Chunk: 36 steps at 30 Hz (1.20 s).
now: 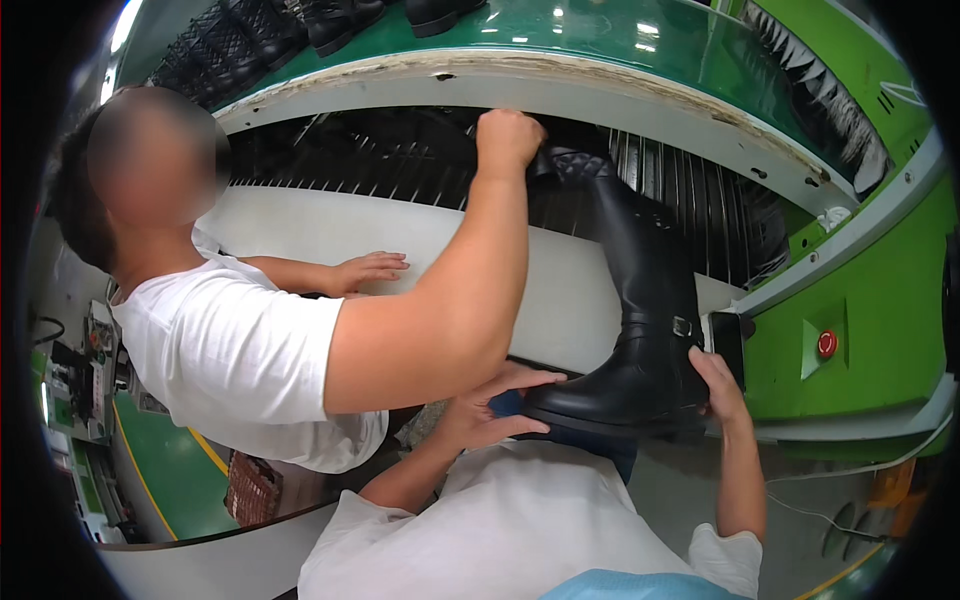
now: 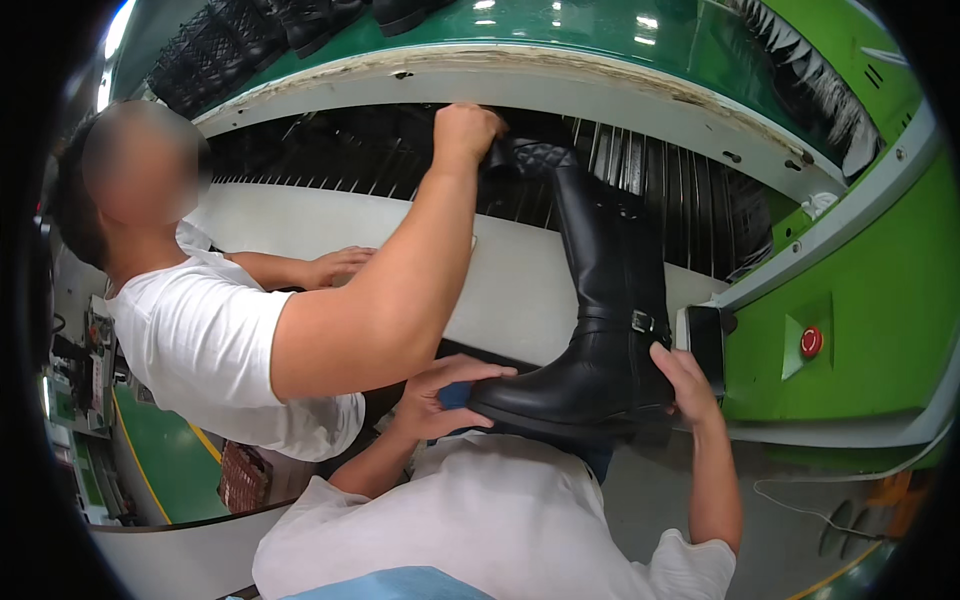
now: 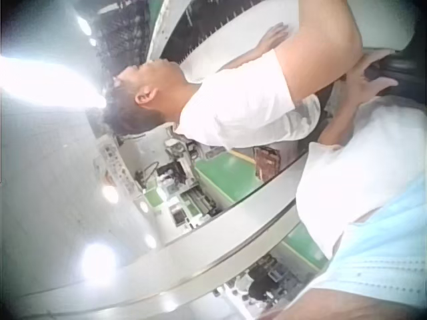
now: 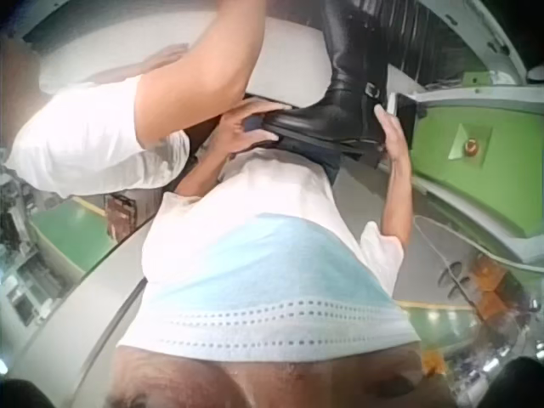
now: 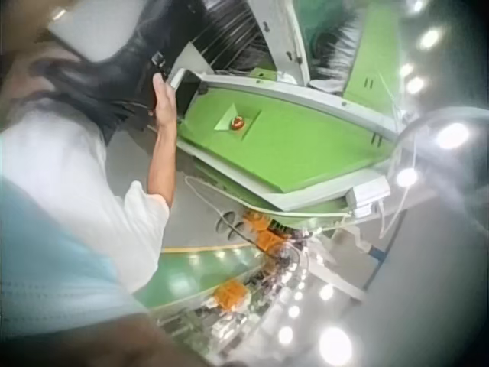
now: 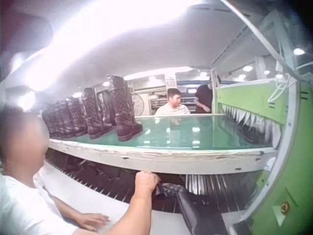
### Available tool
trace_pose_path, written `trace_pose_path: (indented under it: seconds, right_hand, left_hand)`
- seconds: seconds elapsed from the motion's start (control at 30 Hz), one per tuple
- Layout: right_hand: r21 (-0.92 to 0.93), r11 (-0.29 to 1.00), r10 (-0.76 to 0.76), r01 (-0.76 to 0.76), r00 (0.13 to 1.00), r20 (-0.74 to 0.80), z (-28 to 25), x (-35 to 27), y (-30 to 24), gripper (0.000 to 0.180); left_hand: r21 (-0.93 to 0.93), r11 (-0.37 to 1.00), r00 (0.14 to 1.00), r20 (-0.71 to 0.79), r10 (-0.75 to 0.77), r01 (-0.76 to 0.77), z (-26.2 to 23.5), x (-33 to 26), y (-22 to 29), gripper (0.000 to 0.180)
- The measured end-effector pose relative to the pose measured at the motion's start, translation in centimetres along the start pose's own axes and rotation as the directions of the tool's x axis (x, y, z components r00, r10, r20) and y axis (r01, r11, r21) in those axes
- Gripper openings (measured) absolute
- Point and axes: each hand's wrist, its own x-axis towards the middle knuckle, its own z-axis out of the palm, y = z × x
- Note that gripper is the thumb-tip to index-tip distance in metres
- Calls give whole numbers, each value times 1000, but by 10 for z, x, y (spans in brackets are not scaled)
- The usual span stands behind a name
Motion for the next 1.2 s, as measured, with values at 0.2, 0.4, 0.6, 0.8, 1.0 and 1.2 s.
trace_pose_path:
  seconds: [0.2,0.4,0.6,0.8,1.0,1.2]
  right_hand:
    - [-622,744,-389,242,915,-109,-6,45,-29,54]
    - [-833,169,-804,527,563,193,53,17,-23,57]
    - [-691,-89,-833,717,326,446,98,20,3,59]
    - [-613,-88,-859,785,252,446,109,31,4,41]
    - [-532,108,-787,840,399,470,109,37,-21,38]
    - [-548,356,-622,757,630,465,101,41,-45,41]
  left_hand:
    - [115,982,988,-20,154,-151,30,3,-51,70]
    - [136,991,979,-204,23,5,44,-11,-81,56]
    - [100,995,992,-129,-1,14,39,-3,-67,64]
    - [119,986,982,-135,136,-120,61,25,-77,71]
    - [118,989,988,-120,98,-84,59,26,-83,74]
    - [12,999,983,-182,39,-37,68,26,-80,64]
